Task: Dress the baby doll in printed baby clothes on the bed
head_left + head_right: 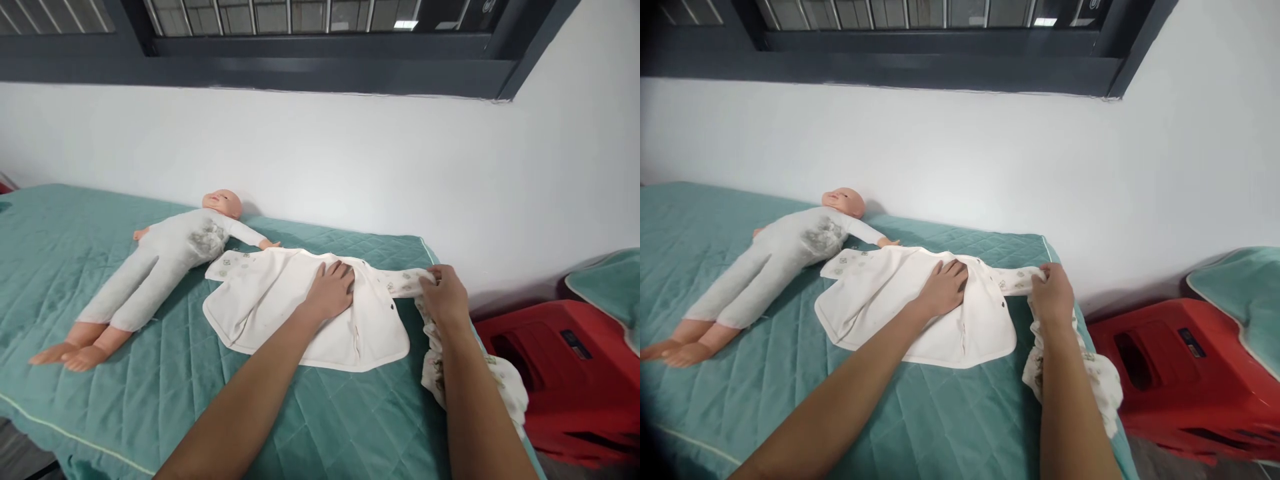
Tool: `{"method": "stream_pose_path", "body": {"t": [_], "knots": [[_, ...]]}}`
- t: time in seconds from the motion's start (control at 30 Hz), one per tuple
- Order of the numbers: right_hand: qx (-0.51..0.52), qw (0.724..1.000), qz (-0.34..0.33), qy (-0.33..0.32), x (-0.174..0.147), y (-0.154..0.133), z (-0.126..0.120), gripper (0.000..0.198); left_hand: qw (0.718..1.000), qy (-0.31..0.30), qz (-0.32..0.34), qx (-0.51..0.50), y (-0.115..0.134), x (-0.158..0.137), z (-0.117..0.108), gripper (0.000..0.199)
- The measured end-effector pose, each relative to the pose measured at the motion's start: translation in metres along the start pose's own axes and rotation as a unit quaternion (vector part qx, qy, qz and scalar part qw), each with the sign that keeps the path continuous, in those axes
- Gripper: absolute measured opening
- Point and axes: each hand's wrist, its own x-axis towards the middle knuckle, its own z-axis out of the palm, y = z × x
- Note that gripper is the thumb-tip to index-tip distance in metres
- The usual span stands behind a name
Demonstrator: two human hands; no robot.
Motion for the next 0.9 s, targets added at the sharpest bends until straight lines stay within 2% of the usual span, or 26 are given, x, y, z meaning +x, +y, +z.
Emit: {"method": "stream_pose_path", "body": {"t": [0.1, 0.23, 0.3, 0.43, 0.53, 0.63, 0.7, 0.8, 0.9], "knots": [[0.007, 1.0, -0.003, 0.026, 0.001, 0.001, 0.001, 0.037, 0.999, 0.027, -0.02, -0.019, 0.001, 0.0, -0.002, 0.037], [-0.099, 0.994, 0.006, -0.051, -0.003, 0.0, 0.006, 0.042, 0.996, 0.055, -0.043, -0.05, 0.0, 0.0, -0.004, 0.026], [-0.147, 0.987, -0.01, -0.066, -0.006, -0.001, 0.008, 0.045, 0.996, 0.056, -0.04, -0.052, -0.001, -0.001, -0.004, 0.026], [-0.148, 0.986, -0.011, -0.075, -0.006, -0.003, 0.009, 0.053, 0.998, 0.038, -0.024, -0.052, 0.002, -0.007, -0.005, 0.029], [-0.141, 0.983, 0.025, -0.116, -0.001, 0.001, 0.006, 0.07, 0.999, 0.006, -0.004, -0.05, 0.004, -0.011, -0.006, 0.035], [-0.151, 0.976, 0.028, -0.154, 0.004, 0.008, 0.0, 0.082, 0.999, -0.017, 0.005, -0.042, 0.006, -0.017, -0.007, 0.044], [-0.168, 0.97, 0.031, -0.171, 0.007, 0.011, -0.004, 0.085, 0.999, -0.01, -0.005, -0.046, 0.008, -0.025, -0.01, 0.047], [-0.204, 0.962, 0.049, -0.175, 0.008, 0.013, -0.01, 0.081, 0.997, 0.035, -0.007, -0.065, 0.019, -0.049, -0.016, 0.043], [-0.219, 0.958, 0.059, -0.174, 0.006, 0.011, -0.014, 0.069, 0.99, 0.075, 0.048, -0.108, 0.038, -0.086, -0.022, 0.035]]}}
